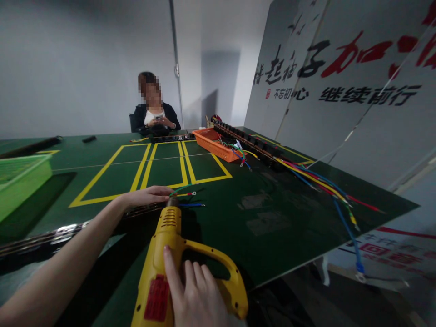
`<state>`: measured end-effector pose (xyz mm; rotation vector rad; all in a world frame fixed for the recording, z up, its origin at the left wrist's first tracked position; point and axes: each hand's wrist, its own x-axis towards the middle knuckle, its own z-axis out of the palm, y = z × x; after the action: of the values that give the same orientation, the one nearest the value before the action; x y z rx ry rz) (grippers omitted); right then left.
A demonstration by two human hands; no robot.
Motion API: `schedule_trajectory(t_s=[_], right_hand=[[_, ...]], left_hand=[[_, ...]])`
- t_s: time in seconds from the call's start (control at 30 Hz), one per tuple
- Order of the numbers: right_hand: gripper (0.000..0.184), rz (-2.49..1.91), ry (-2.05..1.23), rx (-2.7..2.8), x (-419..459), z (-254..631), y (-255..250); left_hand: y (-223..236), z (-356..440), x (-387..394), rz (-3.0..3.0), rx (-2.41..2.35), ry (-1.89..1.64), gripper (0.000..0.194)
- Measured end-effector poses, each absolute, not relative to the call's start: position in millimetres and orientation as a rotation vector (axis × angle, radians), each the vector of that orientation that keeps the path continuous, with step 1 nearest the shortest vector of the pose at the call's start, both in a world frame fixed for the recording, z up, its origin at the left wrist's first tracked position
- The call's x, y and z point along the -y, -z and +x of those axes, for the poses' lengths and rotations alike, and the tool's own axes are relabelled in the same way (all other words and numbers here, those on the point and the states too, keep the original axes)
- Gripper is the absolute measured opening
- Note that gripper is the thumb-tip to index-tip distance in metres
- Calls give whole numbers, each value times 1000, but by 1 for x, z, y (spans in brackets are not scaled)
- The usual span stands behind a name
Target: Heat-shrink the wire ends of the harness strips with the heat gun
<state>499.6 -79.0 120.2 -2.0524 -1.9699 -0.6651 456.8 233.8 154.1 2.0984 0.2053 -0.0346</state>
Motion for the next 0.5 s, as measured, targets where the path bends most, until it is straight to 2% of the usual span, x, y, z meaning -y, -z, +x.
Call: schedule_trajectory(t_s=[0.23,0.37,0.5], right_hand=[[82,-2058,538,2013,84,507,-120],[90,-2107,220,1985,91,517,-127],[108,-2122,-163,1865,100,528,-141]], left_hand=[[-146,443,-245,1987,-252,164,65],[-141,443,-247,1959,-299,137,64],[-145,441,-245,1995,-359,96,61]])
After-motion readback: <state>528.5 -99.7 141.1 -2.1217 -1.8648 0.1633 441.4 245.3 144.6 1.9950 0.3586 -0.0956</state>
